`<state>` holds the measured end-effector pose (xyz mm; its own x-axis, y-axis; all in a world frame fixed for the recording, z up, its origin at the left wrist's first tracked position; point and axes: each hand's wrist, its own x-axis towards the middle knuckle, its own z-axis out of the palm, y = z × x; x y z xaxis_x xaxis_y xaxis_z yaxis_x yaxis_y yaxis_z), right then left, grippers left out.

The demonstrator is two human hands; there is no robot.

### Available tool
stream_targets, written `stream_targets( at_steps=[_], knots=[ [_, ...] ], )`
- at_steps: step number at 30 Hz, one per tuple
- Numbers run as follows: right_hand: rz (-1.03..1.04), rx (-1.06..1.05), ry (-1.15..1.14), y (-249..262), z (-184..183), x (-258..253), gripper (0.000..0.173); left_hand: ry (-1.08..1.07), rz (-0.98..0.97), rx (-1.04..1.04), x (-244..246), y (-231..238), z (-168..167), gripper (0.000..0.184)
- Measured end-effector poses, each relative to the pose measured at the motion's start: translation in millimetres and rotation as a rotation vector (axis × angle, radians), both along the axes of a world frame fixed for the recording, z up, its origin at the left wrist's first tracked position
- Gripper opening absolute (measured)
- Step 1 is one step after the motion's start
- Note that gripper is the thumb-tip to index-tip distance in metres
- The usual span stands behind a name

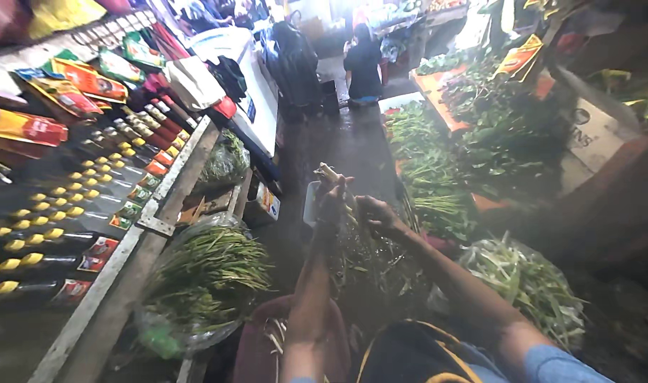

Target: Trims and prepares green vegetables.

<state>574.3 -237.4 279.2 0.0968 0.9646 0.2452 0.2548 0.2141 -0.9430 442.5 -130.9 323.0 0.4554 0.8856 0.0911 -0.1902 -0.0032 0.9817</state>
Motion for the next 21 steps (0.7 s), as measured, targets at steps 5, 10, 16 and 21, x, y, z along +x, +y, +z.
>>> stream_targets(
  at_steps=[5, 10, 16, 21],
  knots=[
    [-0.195, 0.153, -0.273, -1.0, -5.2, -8.8, 0.032, -0.016, 0.072, 0.198, -6.6, -5.3, 9.6, 0.013],
    [-0.418, 0.347, -0.466, 2.0, -10.2, -24.2, 0.022, -0.015, 0.146, 0.197, -3.3, -21.6, 23.5, 0.009],
    [-0.470, 0.433, -0.486, 12.7, -2.7, -21.8, 0.022, 0.017, 0.102, 0.156, -5.0, -22.0, 25.0, 0.007],
    [-0.391, 0.501, -0.482, 19.6, 17.1, -7.5, 0.025, -0.114, 0.079, 0.116, 2.3, -24.7, 18.4, 0.015]
  ],
)
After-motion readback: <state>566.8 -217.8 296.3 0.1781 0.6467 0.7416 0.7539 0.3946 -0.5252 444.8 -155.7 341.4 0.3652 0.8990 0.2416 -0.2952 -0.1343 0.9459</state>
